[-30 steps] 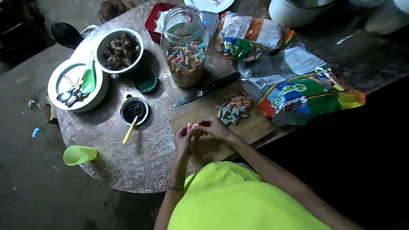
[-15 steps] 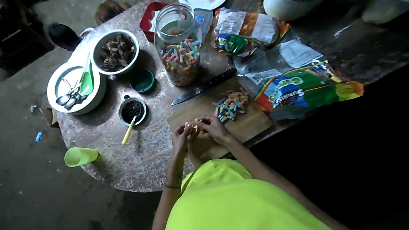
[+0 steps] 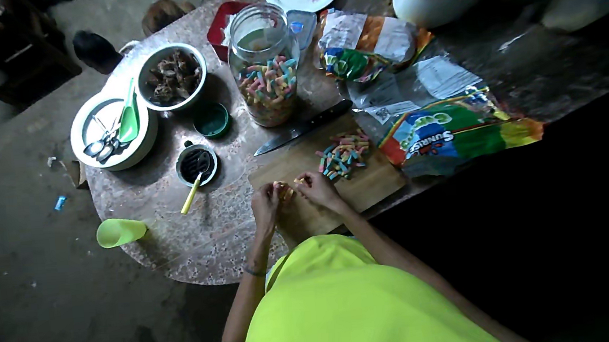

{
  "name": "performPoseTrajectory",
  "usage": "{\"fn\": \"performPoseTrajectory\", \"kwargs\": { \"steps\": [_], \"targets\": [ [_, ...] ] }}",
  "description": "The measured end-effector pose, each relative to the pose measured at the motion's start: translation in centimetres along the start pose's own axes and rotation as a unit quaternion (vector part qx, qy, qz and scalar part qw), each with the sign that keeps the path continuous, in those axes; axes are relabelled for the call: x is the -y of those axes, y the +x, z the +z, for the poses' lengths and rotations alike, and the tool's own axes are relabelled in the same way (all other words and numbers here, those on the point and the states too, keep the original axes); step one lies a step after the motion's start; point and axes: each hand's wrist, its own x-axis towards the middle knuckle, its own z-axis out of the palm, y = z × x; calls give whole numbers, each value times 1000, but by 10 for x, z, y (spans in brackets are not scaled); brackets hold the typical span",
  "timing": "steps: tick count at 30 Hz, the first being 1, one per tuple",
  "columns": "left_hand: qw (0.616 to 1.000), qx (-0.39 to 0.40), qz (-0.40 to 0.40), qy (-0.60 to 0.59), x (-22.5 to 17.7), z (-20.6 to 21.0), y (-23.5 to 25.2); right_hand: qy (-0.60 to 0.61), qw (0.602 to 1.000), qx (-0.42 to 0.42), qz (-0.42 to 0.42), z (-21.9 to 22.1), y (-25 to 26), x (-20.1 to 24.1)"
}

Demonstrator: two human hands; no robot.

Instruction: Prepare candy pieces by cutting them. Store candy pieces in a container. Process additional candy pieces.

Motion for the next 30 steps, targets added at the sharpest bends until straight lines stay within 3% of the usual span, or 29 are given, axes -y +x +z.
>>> {"fn": "performPoseTrajectory", "kwargs": {
  "steps": [2, 7, 10, 13, 17, 23, 30],
  "targets": [
    [998, 15, 4, 53, -4, -1, 0, -38, 999, 1, -17, 1, -4, 4],
    [994, 87, 59, 32, -3, -8, 1, -53, 992, 23, -111, 8, 0, 4],
    [992, 101, 66, 47, -3, -16, 2, -56, 985, -35, -158, 10, 4, -3],
    [994, 62, 60, 62, -1, -25, 4, -65, 988, -80, -118, -2, -1, 2],
    [992, 85, 78, 55, 1, -12, 10, -66, 997, -26, -40, -11, -8, 9],
    [983, 104, 74, 136, -1, 13, 14, -121, 992, 32, -23, -7, -14, 0],
    [991, 100, 60, 58, 7, 14, 4, -131, 991, 0, -26, 13, -13, -4]
  ]
}}
